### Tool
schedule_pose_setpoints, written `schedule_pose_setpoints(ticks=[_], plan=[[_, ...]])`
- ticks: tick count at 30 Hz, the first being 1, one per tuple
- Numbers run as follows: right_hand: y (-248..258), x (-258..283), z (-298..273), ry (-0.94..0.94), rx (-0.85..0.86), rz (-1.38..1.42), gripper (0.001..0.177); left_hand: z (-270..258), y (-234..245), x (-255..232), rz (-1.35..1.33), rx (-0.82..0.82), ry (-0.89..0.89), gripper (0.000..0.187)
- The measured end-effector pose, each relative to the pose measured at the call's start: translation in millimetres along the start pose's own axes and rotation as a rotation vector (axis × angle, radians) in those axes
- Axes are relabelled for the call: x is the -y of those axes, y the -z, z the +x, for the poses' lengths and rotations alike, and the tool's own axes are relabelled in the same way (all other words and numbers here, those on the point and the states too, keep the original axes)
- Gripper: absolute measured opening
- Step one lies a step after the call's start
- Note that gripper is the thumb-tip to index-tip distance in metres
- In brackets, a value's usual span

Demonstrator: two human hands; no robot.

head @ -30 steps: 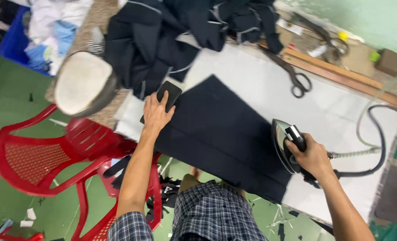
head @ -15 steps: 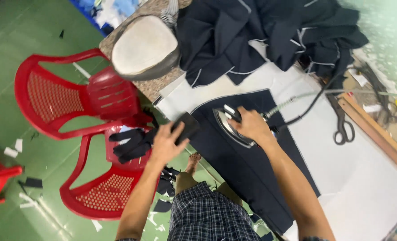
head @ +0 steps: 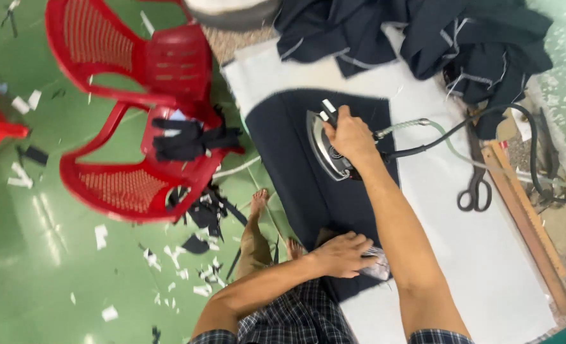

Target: The person irons a dark fabric piece on a white ironing board using a steam iron and a small black pressing block. They repeatedly smooth the fabric, reposition the block, and iron over different sections of the garment.

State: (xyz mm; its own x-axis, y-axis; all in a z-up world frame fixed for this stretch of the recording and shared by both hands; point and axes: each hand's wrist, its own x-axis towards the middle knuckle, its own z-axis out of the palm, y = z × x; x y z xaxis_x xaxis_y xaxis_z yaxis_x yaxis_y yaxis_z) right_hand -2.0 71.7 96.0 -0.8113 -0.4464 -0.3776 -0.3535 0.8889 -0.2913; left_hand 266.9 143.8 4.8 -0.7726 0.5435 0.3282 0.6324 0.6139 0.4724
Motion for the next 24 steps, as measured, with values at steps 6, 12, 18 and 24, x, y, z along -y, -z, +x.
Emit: schedule_pose_setpoints(ticks=[6,12,18,24], plan=[[-7,-44,-84,0.068,-0.042,0.030,0.048,14,-146,-59,0.122,0.093,0.083,0.063],[-24,-75,-106,0.080,-0.057,0.003,0.051,33,-85,-99,0.209,0.410,0.298,0.069],[-31,-89,-138,0.111,-0.080,0.052,0.048,48,-79,-144,0.244,0.629,0.413,0.088],[-35,-106,-163,0.217,-0.103,0.075,0.046,32,-110,-173,0.111,0.243,0.260,0.086]])
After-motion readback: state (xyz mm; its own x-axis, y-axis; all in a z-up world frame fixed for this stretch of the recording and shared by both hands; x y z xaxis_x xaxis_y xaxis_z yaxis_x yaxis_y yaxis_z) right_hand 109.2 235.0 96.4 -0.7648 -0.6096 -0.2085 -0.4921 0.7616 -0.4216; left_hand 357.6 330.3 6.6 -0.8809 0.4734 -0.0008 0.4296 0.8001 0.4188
